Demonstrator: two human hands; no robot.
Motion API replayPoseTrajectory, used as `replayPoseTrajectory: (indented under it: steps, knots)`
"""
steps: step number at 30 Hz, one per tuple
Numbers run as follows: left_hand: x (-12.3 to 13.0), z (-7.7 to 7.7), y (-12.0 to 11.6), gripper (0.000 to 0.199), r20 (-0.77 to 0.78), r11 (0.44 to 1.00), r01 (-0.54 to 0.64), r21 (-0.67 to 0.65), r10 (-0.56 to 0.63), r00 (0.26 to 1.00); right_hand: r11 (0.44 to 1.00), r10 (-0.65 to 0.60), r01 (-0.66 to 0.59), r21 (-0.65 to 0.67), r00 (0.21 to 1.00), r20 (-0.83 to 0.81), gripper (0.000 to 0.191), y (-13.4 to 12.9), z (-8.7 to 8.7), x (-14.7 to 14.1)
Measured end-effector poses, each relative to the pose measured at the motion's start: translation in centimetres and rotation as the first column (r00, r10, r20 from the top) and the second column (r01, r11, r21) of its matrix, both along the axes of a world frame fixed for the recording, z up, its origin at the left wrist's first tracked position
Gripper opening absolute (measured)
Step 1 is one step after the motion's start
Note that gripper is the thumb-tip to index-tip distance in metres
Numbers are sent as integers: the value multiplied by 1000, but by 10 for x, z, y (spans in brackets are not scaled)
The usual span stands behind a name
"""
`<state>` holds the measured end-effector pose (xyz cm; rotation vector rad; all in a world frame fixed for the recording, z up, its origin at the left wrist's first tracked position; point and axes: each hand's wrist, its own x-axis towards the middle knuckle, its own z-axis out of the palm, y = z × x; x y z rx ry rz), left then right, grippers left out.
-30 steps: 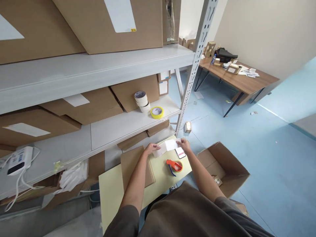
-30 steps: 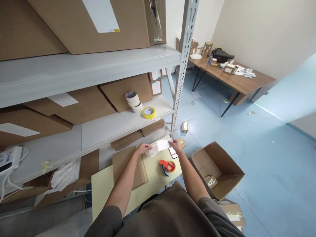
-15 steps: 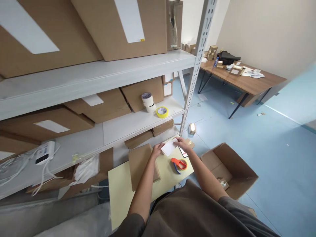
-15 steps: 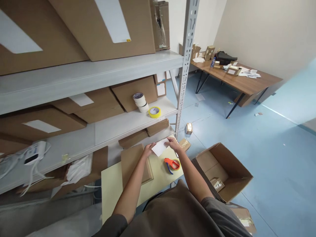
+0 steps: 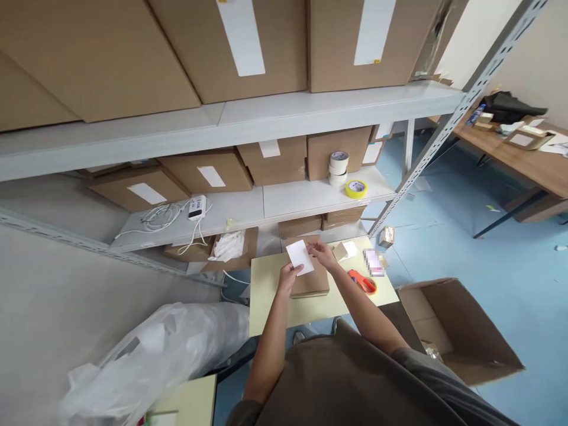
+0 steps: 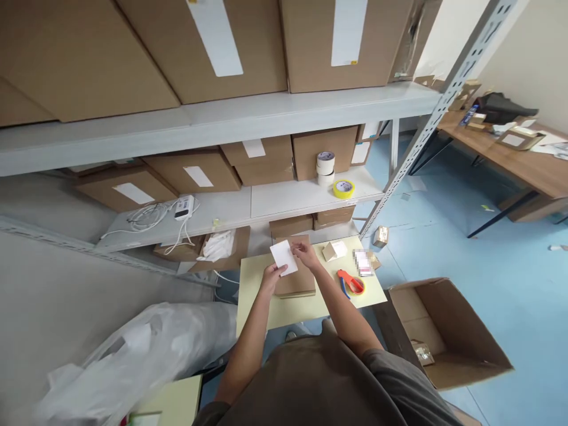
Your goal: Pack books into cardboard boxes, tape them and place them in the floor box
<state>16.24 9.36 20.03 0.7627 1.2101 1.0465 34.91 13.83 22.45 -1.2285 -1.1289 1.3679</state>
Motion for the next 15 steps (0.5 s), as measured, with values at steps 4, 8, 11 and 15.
replayPoseTrajectory:
  steps: [4, 8, 11, 15]
  knots:
    - [-20, 0, -6, 63, 65, 985, -174, -6, 174, 983, 999, 7, -4, -54, 999, 48, 29, -42, -7, -24]
    - [-31, 0, -8, 62, 74, 987, -159, 20, 157, 985, 996, -6, 9, -88, 1000, 30, 24, -78, -4, -35]
    - [-33, 3, -11, 62, 61, 993, -103, 53, 100, 993, 997, -23, 24, -68, 1000, 8, 25, -92, 4, -39]
    - [-30, 7, -16, 60, 31, 994, -65, 92, 62, 998, 997, -48, 49, -59, 999, 5, 30, -98, 12, -36]
